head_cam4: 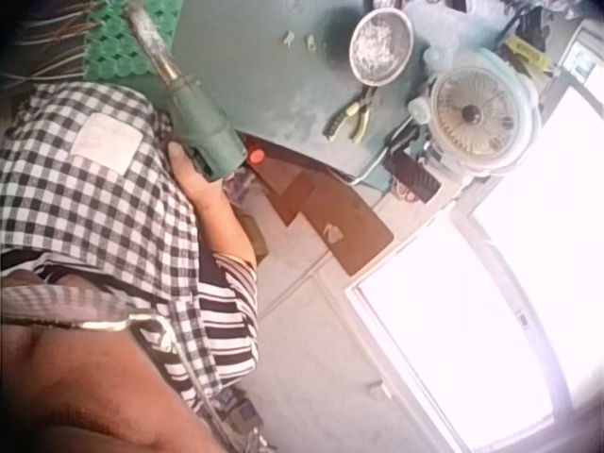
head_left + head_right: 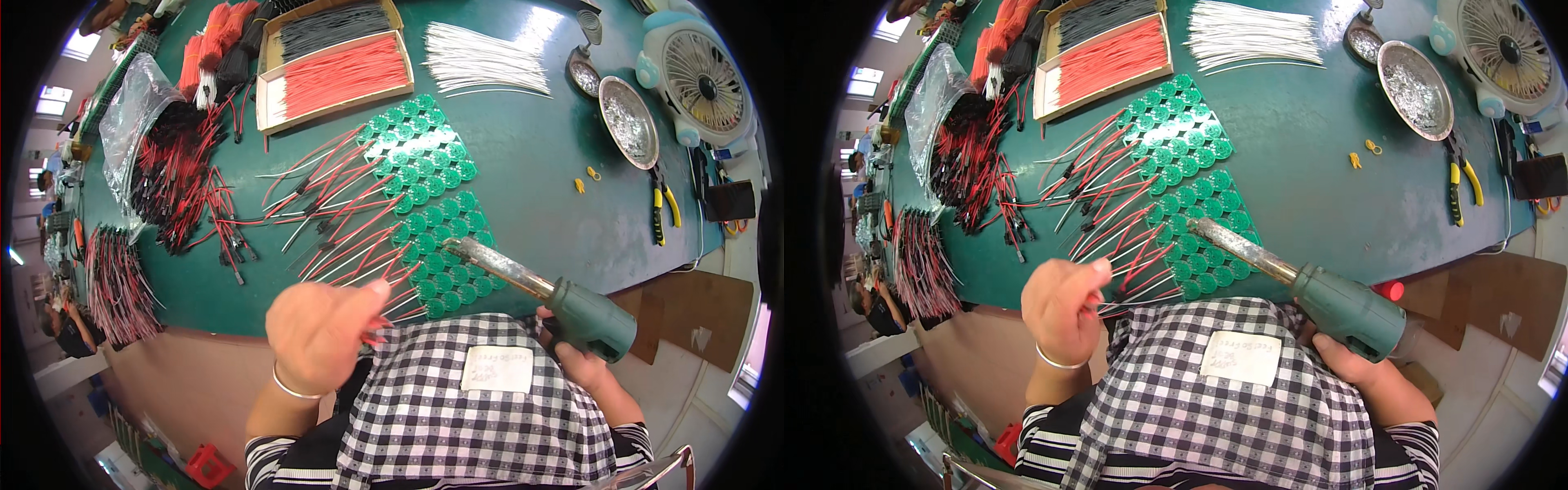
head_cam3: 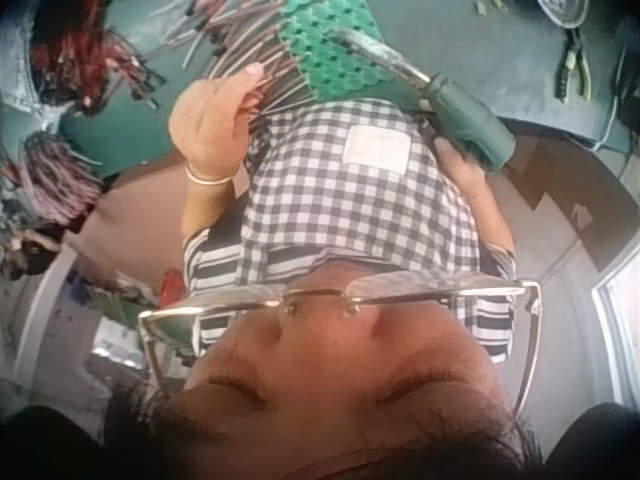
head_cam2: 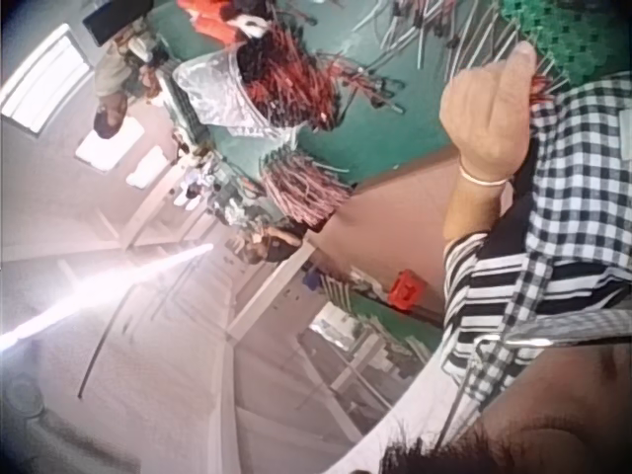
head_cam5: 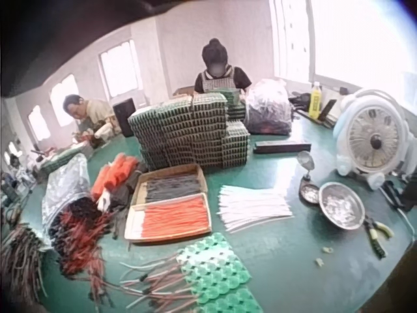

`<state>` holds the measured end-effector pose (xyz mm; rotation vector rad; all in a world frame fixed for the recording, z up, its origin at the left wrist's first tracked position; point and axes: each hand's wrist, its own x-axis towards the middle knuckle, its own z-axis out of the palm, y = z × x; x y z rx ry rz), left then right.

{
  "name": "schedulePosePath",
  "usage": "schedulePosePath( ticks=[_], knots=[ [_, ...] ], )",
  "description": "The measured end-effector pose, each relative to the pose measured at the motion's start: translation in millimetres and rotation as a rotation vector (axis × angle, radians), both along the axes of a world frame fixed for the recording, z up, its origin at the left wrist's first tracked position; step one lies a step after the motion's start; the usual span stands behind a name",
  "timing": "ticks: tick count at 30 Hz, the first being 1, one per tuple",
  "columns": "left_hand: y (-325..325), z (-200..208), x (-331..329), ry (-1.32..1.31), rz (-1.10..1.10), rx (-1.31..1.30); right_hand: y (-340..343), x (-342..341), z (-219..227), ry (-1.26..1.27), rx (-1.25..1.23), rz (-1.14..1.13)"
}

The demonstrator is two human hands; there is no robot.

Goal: The person attaches red and black wires to green LED circuit panels using a hot glue gun.

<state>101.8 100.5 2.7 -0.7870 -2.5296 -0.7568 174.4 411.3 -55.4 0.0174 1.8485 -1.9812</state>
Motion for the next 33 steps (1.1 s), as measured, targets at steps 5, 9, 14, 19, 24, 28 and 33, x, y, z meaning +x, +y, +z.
schedulePosePath(
  ticks=[5, 9, 14, 19, 24, 28, 33],
  knots=[
    [-9, 0, -7, 0.122, 0.14, -0.191, 7, 14, -10, -0.046, 0.034, -0.011],
    [2, -3, 4, -0.035, 0.001, -0.115, 12, 18, -14, -0.084, 0.01, 0.006],
    [14, -37, 14, -0.131, -0.023, -0.249, 10, 23, -25, 0.171, 0.079, -0.037],
    [17, -39, 15, -0.116, 0.032, -0.247, 7, 15, -14, 0.175, 0.091, -0.02],
    [21, -41, 14, -0.1, 0.038, -0.188, 2, -4, 1, 0.488, 0.387, 0.159],
    [20, -41, 13, -0.1, 0.044, -0.209, 3, -5, 1, 0.606, 0.544, 0.208],
    [21, -41, 14, -0.118, 0.033, -0.197, 1, -7, 5, 0.61, 0.501, 0.184]
  ],
)
